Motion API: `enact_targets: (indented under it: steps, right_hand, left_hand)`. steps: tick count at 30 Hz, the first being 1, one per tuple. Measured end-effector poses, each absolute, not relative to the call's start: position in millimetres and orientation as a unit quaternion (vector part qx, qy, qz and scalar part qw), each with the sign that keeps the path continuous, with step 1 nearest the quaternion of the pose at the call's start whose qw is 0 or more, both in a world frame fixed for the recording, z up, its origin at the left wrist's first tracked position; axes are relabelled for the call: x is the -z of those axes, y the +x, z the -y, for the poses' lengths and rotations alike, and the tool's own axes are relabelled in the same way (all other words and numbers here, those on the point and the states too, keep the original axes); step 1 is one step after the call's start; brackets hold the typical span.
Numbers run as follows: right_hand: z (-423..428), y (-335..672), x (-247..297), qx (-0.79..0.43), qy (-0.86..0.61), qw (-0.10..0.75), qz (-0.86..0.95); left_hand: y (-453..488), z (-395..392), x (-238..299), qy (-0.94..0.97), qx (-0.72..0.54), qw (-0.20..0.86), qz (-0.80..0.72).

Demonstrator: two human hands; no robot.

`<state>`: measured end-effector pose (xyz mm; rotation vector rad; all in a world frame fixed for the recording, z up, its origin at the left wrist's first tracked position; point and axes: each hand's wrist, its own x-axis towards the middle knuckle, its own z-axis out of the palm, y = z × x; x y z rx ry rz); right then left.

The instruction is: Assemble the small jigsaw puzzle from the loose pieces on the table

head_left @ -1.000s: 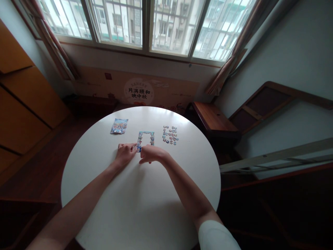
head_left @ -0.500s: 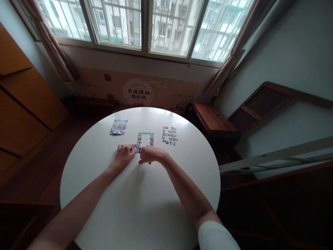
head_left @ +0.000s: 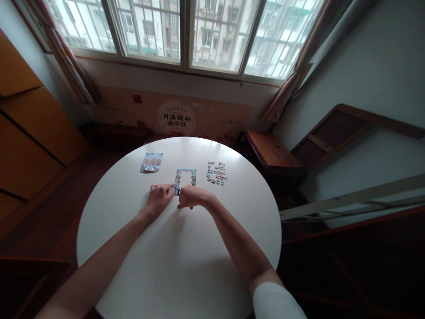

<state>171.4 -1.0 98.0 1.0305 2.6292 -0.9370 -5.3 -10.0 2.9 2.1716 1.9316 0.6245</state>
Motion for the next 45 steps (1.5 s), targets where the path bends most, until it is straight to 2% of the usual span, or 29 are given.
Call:
enact_targets:
  steps: [5,13,19,28,45]
  right_hand:
    - [-2.8,176.3,-100.9,0.311,0.354,0.092,-0.877]
    - [-39.7,241.0,-110.5,0.215,0.548,0.005,-0.809]
    - [-60.1,279.0,-94.0,0.172,0.633,0.000,-0.755]
    - [-69.6,275.7,-72.8,0.177,0.648,0.029,-0.740]
    - [-77.2,277.2,-55.6,0.184,0.659,0.026,-0.729]
  left_hand:
    - [-5.5,10.7,-3.3,0.731,-0.210,0.081,-0.645]
    - [-4.4,11.0,-3.4,0.726,-0.209,0.088,-0.649]
    - [-5.2,11.1,-2.4,0.730,-0.208,0.080,-0.646]
    - [-6.0,10.1,-0.8,0.729,-0.204,0.079,-0.649]
    - [-5.7,10.2,0.0,0.726,-0.213,0.084,-0.649]
